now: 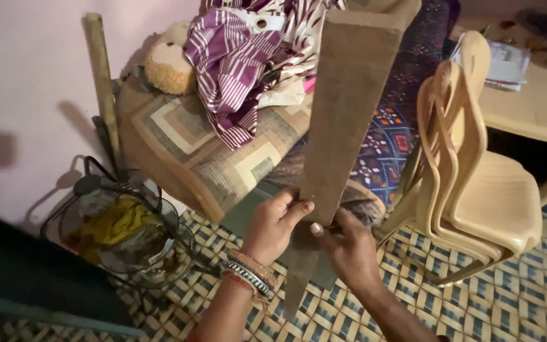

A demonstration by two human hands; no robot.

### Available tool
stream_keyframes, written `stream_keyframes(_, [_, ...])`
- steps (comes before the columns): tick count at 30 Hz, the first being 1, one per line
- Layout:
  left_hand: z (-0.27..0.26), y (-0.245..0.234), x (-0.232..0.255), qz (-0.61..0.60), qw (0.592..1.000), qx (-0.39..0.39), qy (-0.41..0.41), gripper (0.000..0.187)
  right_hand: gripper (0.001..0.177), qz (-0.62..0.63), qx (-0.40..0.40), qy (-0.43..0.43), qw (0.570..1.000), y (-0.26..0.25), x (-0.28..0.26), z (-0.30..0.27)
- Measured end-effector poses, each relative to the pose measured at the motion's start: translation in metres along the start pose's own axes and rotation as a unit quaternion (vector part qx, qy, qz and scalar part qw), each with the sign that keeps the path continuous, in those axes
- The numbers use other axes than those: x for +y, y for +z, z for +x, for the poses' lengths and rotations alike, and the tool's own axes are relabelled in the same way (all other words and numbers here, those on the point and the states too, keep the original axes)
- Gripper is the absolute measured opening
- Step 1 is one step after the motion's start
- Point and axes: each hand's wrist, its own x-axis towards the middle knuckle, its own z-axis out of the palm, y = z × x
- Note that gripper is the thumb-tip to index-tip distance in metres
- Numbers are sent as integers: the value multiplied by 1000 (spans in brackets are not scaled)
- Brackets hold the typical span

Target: The person removes a wooden slat from a bed frame, carries it to another room, places it on a sofa, then returns to the bed frame and reinserts the slat. The person repeats this removal and reinsertion process once more.

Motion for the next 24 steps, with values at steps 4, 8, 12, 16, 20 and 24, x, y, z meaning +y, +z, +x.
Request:
stream_keyframes(4, [38, -22, -39, -21, 999, -28, 14, 43, 38, -12, 1, 40, 999, 37, 9, 34])
stream_keyframes(8, [64, -40, -71, -21, 998, -51, -1, 48, 41, -46, 15, 23, 999, 68, 22, 61])
stream_keyframes(12, [74, -50, -99, -15, 998, -61, -5, 48, 39, -60, 21, 30, 998, 93, 36, 74])
stream_keyframes(16, [84, -61, -125, -60, 994, -87, -20, 47, 40, -48, 15, 46, 998, 118, 46, 84])
stream_keyframes(20, [87, -63, -148, -127, 988, -91, 14, 45, 37, -58, 9, 58, 997, 133, 57, 90])
stream_keyframes(24, [87, -70, -167, -64, 995, -78, -3, 40, 35, -61, -2, 64, 996, 149, 72, 93])
